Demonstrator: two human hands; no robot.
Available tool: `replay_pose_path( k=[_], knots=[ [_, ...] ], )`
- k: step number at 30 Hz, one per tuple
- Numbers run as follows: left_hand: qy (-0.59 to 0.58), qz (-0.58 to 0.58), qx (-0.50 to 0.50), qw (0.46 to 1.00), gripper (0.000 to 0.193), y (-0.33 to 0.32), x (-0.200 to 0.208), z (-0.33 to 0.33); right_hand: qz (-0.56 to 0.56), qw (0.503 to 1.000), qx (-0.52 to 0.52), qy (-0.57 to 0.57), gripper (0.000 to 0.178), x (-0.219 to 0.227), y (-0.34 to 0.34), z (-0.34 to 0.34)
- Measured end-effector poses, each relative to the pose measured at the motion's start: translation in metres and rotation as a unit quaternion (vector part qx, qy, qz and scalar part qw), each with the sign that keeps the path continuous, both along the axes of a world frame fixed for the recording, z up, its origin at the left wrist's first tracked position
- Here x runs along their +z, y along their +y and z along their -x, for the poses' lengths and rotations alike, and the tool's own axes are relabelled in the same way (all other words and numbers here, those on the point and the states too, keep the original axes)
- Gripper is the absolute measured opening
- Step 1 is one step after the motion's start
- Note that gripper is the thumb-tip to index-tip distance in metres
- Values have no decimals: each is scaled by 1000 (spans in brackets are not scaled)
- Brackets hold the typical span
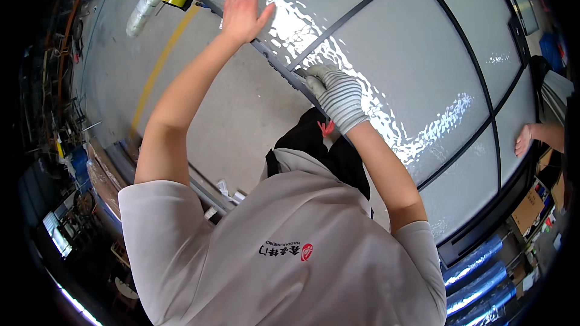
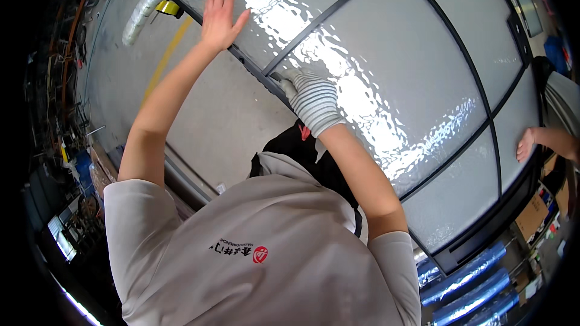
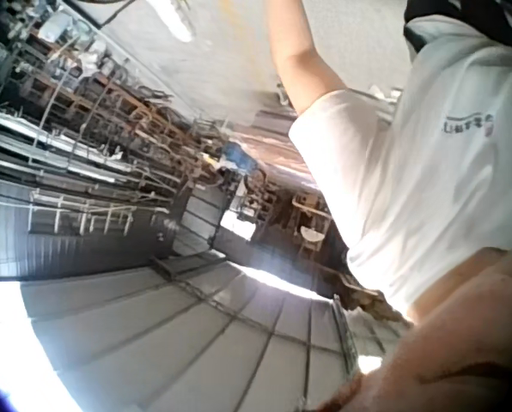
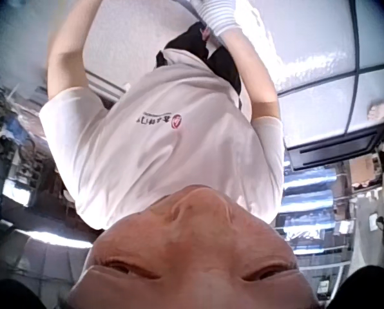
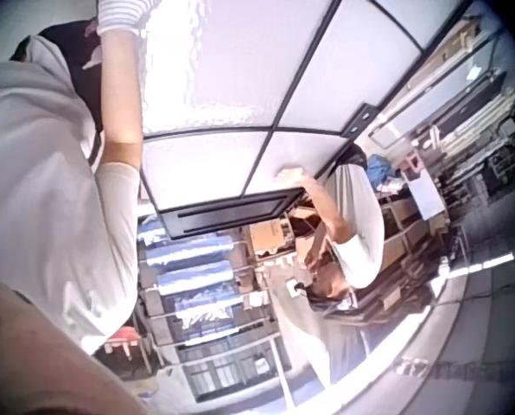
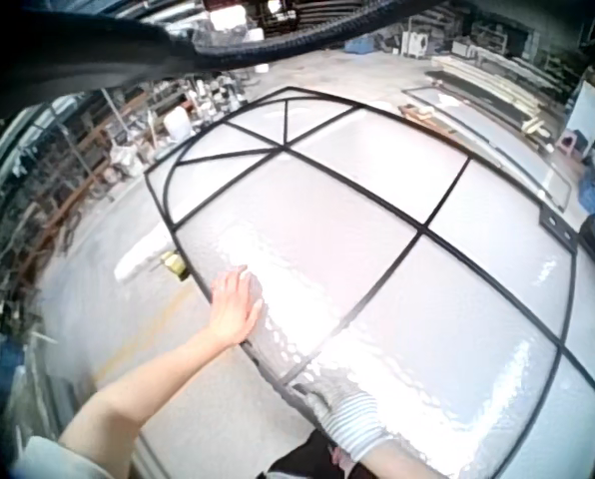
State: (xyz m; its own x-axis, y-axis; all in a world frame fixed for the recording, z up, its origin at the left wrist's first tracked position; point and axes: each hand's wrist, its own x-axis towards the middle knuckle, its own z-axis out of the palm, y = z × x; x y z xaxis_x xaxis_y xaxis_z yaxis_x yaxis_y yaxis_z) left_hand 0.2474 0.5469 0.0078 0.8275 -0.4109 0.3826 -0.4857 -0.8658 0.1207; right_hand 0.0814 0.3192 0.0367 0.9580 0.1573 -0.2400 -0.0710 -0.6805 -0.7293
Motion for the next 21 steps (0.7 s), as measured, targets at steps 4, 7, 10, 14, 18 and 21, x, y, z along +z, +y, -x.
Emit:
replay_pose_path(
  k=[4,7,10,14,18,21],
  knots=[
    [38,15,-20,999,51,4,0,-4,-28,1000,-11,-7,20,-7,11,-2],
    [52,27,-18,998,51,4,-2,-2,-50,998,-22,33,21,-7,9,-4],
    [50,29,-10,998,50,4,3,0,-52,996,-38,60,20,-3,9,-10],
    [47,46,-11,998,50,2,3,-2,-49,999,13,-14,22,-9,8,-14],
    [63,46,-6,997,51,3,3,-3,11,996,93,-14,25,5,-2,-26],
    [64,46,-1,997,50,2,6,0,15,999,48,-8,24,3,-3,-24]
  ],
)
